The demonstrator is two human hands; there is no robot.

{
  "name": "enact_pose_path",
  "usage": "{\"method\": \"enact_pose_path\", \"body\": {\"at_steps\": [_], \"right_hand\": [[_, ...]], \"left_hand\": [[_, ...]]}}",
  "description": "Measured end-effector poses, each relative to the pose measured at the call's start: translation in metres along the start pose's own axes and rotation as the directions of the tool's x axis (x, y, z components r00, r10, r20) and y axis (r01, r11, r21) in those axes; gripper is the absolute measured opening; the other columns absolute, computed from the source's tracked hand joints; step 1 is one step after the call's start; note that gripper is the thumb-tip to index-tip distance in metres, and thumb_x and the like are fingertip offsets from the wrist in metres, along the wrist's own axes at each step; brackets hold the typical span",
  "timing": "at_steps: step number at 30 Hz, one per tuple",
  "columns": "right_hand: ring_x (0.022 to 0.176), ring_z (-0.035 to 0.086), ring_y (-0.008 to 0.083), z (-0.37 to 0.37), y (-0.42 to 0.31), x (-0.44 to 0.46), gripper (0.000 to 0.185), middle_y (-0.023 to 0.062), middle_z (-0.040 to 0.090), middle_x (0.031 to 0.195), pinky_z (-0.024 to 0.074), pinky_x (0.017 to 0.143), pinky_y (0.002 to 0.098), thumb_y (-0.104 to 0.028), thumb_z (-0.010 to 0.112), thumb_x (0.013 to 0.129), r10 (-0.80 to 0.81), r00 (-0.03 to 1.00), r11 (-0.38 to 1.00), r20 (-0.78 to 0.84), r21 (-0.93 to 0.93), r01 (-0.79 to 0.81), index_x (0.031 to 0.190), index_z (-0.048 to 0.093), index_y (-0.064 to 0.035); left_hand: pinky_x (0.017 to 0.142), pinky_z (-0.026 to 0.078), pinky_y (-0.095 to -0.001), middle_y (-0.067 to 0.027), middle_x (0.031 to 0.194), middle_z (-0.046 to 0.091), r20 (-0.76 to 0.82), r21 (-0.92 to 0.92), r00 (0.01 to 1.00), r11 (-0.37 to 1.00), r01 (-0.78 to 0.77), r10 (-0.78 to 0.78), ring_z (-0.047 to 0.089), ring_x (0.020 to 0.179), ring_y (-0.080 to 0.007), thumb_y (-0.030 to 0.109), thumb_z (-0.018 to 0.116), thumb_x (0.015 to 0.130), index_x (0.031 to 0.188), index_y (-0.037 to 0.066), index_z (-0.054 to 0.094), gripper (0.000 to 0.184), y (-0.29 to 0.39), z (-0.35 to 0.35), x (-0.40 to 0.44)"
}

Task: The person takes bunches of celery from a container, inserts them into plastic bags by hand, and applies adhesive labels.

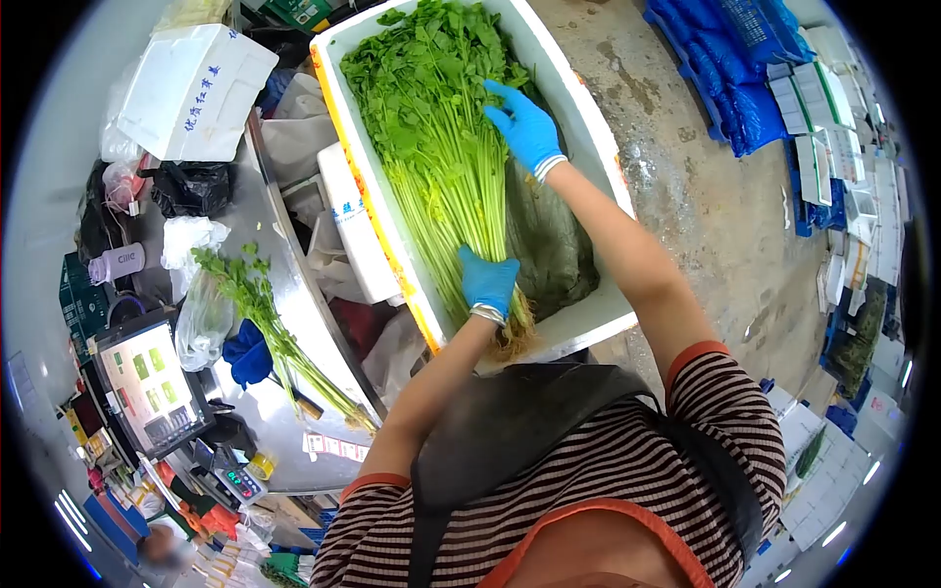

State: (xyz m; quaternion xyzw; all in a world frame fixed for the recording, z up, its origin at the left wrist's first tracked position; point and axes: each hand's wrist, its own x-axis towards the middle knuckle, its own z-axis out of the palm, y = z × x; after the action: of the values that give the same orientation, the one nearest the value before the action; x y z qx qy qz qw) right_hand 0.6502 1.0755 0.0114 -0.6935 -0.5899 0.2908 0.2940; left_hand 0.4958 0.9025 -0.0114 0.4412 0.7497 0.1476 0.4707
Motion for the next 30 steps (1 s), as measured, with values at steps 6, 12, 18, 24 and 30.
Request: {"method": "enact_pose_path", "body": {"at_steps": [6, 12, 18, 24, 30], "right_hand": [[0.093, 0.065, 0.0334, 0.029, 0.02, 0.013, 0.03, 0.0148, 0.064, 0.109, 0.052, 0.08, 0.0427, -0.025, 0.06, 0.088, -0.193, 0.87, 0.801, 0.454, -0.439, 0.406, 0.113, 0.06, -0.0088], [0.091, 0.067, 0.0305, -0.035, -0.011, 0.092, 0.019, 0.0141, 0.066, 0.104, 0.0551, 0.079, 0.0421, -0.017, 0.054, 0.09, -0.393, 0.917, 0.859, -0.069, -0.384, 0.34, 0.104, 0.064, -0.0102], [0.098, 0.066, 0.0301, -0.074, -0.015, 0.161, 0.039, 0.013, 0.066, 0.116, 0.0539, 0.083, 0.0425, -0.038, 0.064, 0.087, -0.197, 0.966, 0.706, 0.17, -0.659, 0.26, 0.115, 0.064, -0.0107], [0.088, 0.067, 0.0339, -0.012, 0.029, 0.11, 0.02, 0.0141, 0.07, 0.095, 0.055, 0.074, 0.0433, -0.022, 0.066, 0.083, -0.028, 0.901, 0.522, 0.433, -0.762, 0.383, 0.095, 0.069, -0.0062], [0.083, 0.069, 0.0309, -0.055, 0.048, 0.221, 0.024, 0.0133, 0.069, 0.095, 0.0555, 0.073, 0.042, -0.025, 0.056, 0.089, 0.112, 0.969, 0.983, -0.219, -0.118, -0.14, 0.101, 0.068, -0.0081]], "left_hand": [[0.069, 0.052, -0.0419, -0.023, 0.087, 0.064, -0.013, 0.052, 1.0, 0.999, -0.003, 0.004, 0.064, 0.076, -0.0358, 0.021, 0.072, 0.063, 0.134, -0.008, 0.034, 0.085, 0.0, 0.004, 0.001], [0.07, 0.053, -0.0414, -0.0243, 0.092, 0.064, 0.005, 0.011, 1.0, 1.0, -0.016, 0.016, 0.064, 0.078, -0.0358, 0.022, 0.072, 0.063, 0.136, -0.01, 0.032, 0.089, -0.001, 0.001, 0.0], [0.078, 0.052, -0.0429, -0.0273, 0.1, 0.062, 0.005, 0.018, 1.0, 1.0, 0.0, 0.0, 0.063, 0.088, -0.0391, 0.024, 0.076, 0.062, 0.134, -0.009, 0.033, 0.091, 0.001, 0.0, 0.002], [0.072, 0.052, -0.0414, -0.0223, 0.093, 0.064, -0.008, -0.01, 1.0, 1.0, -0.021, 0.021, 0.063, 0.078, -0.0336, 0.021, 0.073, 0.063, 0.136, -0.009, 0.032, 0.089, -0.002, 0.002, 0.003], [0.07, 0.052, -0.0429, -0.0203, 0.087, 0.063, 0.002, -0.001, 1.0, 1.0, -0.006, 0.006, 0.063, 0.076, -0.0345, 0.02, 0.071, 0.064, 0.128, -0.007, 0.038, 0.077, -0.007, 0.005, 0.006]]}}
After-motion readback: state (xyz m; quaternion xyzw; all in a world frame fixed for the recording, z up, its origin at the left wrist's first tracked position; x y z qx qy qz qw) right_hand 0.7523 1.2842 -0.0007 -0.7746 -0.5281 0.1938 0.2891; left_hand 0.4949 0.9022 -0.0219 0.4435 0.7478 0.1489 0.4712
